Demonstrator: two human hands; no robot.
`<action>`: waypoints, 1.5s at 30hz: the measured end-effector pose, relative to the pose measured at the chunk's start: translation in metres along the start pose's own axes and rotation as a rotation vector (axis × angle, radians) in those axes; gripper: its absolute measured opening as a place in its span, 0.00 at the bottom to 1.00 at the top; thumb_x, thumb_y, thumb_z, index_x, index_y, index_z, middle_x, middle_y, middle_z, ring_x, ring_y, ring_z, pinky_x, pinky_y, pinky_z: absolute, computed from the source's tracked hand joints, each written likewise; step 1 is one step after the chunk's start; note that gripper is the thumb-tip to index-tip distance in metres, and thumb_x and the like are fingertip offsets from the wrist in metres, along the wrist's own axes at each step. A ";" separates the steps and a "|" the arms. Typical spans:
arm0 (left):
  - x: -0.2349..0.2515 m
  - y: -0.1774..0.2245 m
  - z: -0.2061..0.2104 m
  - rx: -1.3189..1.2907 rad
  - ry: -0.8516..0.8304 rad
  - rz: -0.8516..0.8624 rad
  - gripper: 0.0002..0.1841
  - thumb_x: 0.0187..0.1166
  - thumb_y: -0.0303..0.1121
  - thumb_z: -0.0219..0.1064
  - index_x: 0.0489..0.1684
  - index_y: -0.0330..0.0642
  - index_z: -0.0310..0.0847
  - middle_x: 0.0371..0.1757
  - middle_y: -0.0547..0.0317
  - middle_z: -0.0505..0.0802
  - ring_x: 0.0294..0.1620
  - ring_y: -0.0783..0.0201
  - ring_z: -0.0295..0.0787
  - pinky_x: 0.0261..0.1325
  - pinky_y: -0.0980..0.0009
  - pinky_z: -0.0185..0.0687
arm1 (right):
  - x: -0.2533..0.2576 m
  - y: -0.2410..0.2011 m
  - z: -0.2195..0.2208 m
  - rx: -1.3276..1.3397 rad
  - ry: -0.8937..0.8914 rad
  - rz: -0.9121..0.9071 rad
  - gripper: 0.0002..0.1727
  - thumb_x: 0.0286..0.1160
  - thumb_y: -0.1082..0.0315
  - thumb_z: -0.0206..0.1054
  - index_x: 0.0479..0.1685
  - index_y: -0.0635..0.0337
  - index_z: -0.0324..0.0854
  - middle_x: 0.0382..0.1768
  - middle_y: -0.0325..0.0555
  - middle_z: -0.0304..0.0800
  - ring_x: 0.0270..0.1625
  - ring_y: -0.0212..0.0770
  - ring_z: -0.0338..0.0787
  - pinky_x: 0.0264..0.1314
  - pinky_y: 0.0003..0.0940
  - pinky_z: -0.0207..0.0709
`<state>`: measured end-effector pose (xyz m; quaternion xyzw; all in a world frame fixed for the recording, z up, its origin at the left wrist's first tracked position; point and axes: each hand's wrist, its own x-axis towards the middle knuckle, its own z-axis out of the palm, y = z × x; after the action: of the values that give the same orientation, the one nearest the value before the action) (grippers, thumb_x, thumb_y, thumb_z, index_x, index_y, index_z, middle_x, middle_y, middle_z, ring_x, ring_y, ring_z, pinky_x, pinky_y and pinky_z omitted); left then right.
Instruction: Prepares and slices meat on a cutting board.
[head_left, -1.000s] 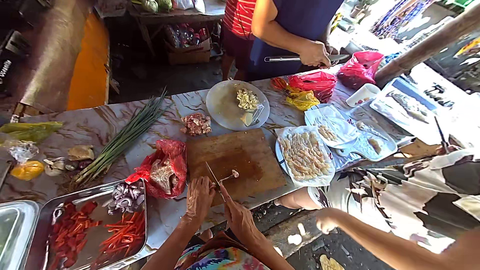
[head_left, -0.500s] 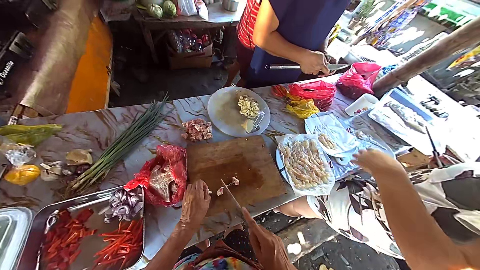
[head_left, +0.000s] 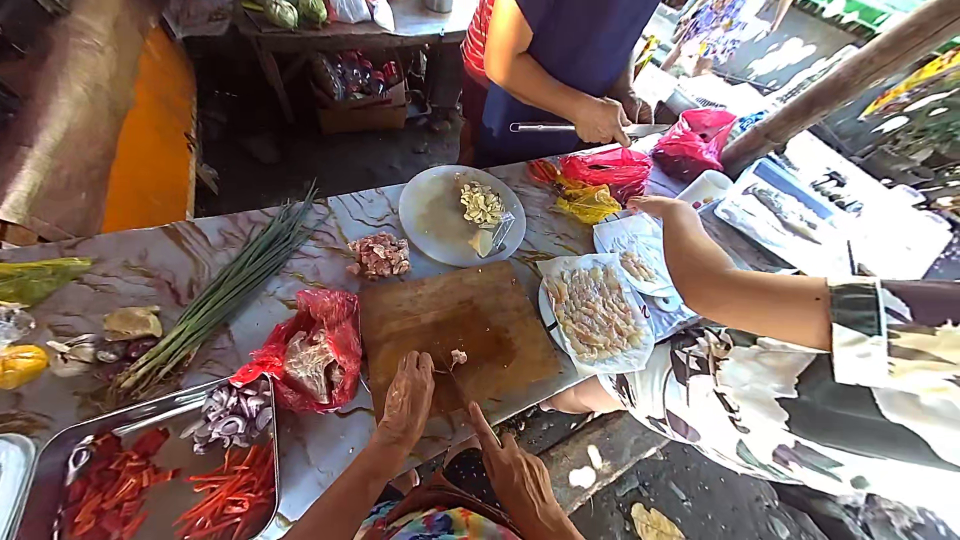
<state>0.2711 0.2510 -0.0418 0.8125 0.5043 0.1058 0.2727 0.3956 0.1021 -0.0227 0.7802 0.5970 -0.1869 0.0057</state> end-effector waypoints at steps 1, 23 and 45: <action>0.002 -0.001 -0.003 0.007 -0.015 -0.029 0.12 0.82 0.20 0.59 0.56 0.20 0.82 0.58 0.26 0.87 0.65 0.34 0.87 0.68 0.54 0.82 | -0.006 0.003 -0.002 -0.017 -0.022 0.004 0.34 0.84 0.69 0.59 0.91 0.42 0.63 0.33 0.65 0.90 0.25 0.62 0.91 0.26 0.52 0.83; 0.076 -0.007 -0.092 -0.247 -0.094 0.077 0.15 0.83 0.23 0.58 0.61 0.26 0.83 0.62 0.35 0.90 0.62 0.46 0.89 0.70 0.55 0.80 | 0.095 0.038 -0.005 0.533 0.696 -0.160 0.28 0.77 0.75 0.57 0.79 0.74 0.72 0.23 0.58 0.88 0.12 0.45 0.78 0.17 0.43 0.76; 0.175 -0.056 -0.076 0.046 0.028 0.026 0.31 0.89 0.40 0.59 0.92 0.49 0.60 0.94 0.47 0.62 0.91 0.40 0.58 0.88 0.39 0.50 | 0.139 0.033 0.023 0.744 0.785 -0.137 0.28 0.85 0.72 0.52 0.83 0.76 0.65 0.31 0.62 0.89 0.14 0.34 0.75 0.19 0.31 0.73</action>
<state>0.2764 0.4495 -0.0274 0.8234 0.4998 0.1092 0.2455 0.4499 0.2168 -0.0927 0.7000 0.4972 -0.0800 -0.5063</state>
